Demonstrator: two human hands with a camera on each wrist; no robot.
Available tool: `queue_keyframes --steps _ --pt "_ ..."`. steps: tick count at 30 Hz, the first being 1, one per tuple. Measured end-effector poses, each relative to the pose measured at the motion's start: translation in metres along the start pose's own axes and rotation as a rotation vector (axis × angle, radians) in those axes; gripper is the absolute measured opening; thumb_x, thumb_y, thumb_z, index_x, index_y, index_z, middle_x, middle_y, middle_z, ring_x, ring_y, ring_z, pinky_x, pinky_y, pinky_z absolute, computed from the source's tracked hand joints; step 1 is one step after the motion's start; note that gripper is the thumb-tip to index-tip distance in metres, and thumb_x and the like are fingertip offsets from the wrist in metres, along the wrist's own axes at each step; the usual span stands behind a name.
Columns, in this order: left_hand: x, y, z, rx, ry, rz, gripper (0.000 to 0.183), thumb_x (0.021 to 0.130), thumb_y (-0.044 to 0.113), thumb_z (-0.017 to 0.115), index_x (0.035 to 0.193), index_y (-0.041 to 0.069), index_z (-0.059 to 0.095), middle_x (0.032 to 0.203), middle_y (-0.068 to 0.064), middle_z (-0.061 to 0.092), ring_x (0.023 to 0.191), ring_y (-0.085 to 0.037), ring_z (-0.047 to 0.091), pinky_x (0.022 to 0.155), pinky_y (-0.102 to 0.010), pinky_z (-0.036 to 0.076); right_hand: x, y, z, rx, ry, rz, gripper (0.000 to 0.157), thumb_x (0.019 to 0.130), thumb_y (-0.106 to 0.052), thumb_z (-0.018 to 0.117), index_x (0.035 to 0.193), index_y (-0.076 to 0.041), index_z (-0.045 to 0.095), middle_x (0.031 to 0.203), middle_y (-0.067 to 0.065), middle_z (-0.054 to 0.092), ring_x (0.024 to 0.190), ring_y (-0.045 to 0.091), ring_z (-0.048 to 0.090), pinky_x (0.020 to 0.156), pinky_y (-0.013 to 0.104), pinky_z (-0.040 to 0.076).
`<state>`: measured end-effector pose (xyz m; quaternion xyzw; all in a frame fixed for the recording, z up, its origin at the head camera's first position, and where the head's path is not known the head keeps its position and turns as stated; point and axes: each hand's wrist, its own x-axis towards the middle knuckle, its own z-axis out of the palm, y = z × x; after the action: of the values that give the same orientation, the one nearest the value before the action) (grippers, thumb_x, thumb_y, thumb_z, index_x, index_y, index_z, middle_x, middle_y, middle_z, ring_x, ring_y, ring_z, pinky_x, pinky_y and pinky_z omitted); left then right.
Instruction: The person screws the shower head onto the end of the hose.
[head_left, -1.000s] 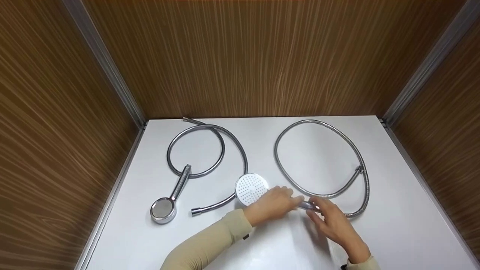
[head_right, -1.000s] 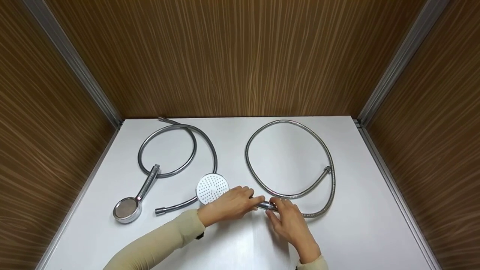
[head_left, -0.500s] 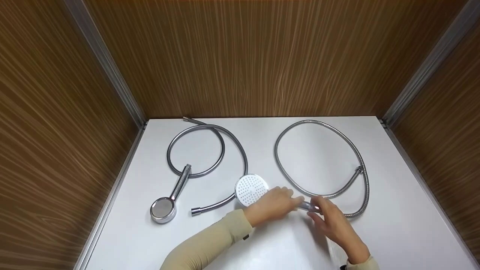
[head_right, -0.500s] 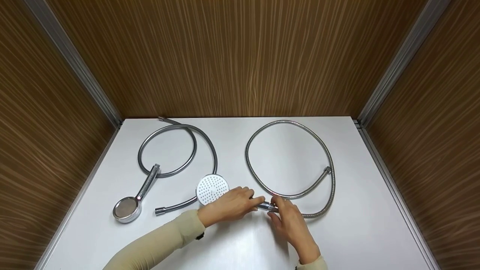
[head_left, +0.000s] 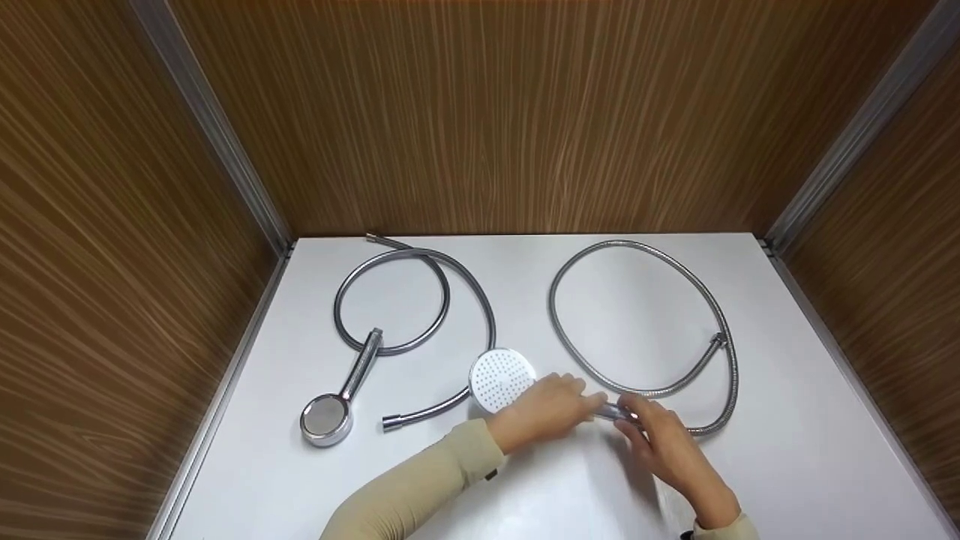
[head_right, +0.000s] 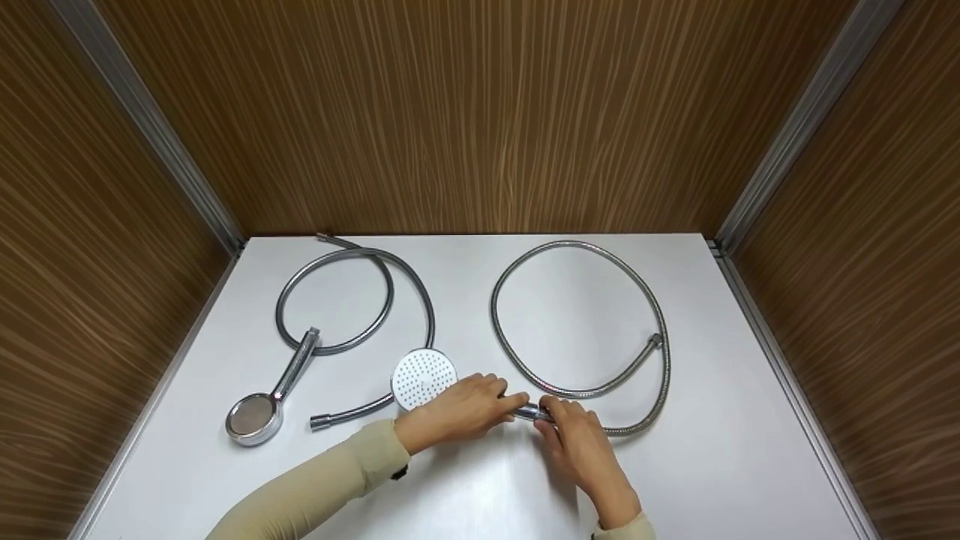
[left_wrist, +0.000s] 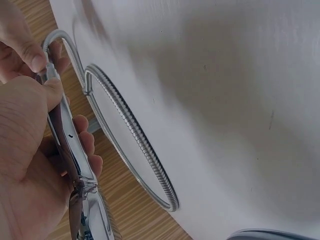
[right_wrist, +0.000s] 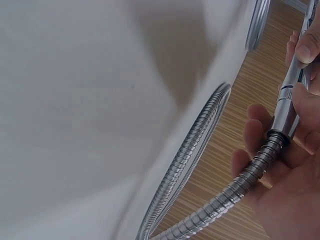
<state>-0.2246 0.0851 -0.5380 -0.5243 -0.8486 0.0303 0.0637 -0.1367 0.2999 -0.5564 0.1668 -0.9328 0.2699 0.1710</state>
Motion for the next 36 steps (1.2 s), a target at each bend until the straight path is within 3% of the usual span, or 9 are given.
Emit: queue_keyframes --steps 6,10,16,19,23,30,36 --pt "0.0006 0.0001 -0.0001 -0.019 -0.02 -0.006 0.028 0.109 0.039 0.054 0.134 0.027 0.059 0.095 0.003 0.067 0.079 -0.012 0.057 0.069 -0.023 0.047 -0.0004 -0.0041 -0.0019 -0.021 -0.038 0.083 0.023 0.093 -0.008 0.078 0.114 -0.008 0.07 0.097 0.001 0.073 0.088 0.021 0.068 0.078 0.045 0.051" --pt "0.0004 0.0003 -0.0003 -0.022 -0.029 -0.01 0.029 0.109 0.039 0.054 0.134 0.027 0.059 0.095 0.003 0.067 0.079 -0.012 0.056 0.07 -0.023 0.047 -0.0005 -0.0041 -0.0017 -0.017 -0.043 0.094 0.021 0.094 -0.009 0.076 0.114 -0.009 0.07 0.098 -0.001 0.073 0.083 0.016 0.066 0.076 0.041 0.049" --pt "-0.0009 0.0002 -0.0001 -0.017 -0.007 -0.012 0.028 0.108 0.037 0.057 0.133 0.028 0.06 0.095 0.003 0.067 0.079 -0.012 0.057 0.071 -0.023 0.048 -0.0019 -0.003 -0.0019 -0.006 -0.03 0.07 0.036 0.087 -0.009 0.083 0.119 -0.008 0.068 0.097 0.001 0.074 0.074 0.008 0.059 0.071 0.033 0.044" --pt "-0.0006 0.0001 0.0005 -0.015 -0.002 -0.012 0.028 0.108 0.037 0.056 0.134 0.028 0.06 0.095 0.004 0.067 0.079 -0.012 0.057 0.071 -0.023 0.047 -0.0009 -0.002 -0.0017 -0.005 -0.02 0.049 0.043 0.082 -0.004 0.086 0.119 -0.007 0.064 0.096 0.004 0.075 0.075 0.013 0.065 0.071 0.034 0.051" --pt "-0.0004 0.0001 0.0011 -0.022 -0.011 -0.008 0.027 0.109 0.037 0.055 0.133 0.028 0.059 0.095 0.004 0.067 0.079 -0.012 0.055 0.07 -0.023 0.046 0.0014 0.0 -0.0009 0.029 -0.012 0.014 0.039 0.08 0.004 0.085 0.11 -0.007 0.062 0.093 0.003 0.076 0.077 0.014 0.07 0.067 0.033 0.058" --pt "0.0005 0.0003 0.0001 -0.04 -0.039 -0.015 0.027 0.109 0.038 0.052 0.134 0.028 0.059 0.096 0.003 0.066 0.08 -0.012 0.055 0.073 -0.023 0.047 0.0027 0.0011 -0.001 0.042 -0.014 0.007 0.036 0.08 0.005 0.085 0.106 -0.009 0.064 0.086 -0.005 0.071 0.069 0.0 0.051 0.061 0.026 0.045" --pt "0.0007 0.0002 0.0004 -0.042 -0.05 -0.015 0.027 0.11 0.037 0.051 0.135 0.028 0.058 0.097 0.003 0.067 0.082 -0.012 0.057 0.075 -0.024 0.049 0.0002 -0.0017 -0.0024 -0.014 -0.024 0.035 0.033 0.084 -0.001 0.084 0.109 -0.012 0.065 0.087 -0.011 0.067 0.071 0.002 0.051 0.068 0.034 0.046"
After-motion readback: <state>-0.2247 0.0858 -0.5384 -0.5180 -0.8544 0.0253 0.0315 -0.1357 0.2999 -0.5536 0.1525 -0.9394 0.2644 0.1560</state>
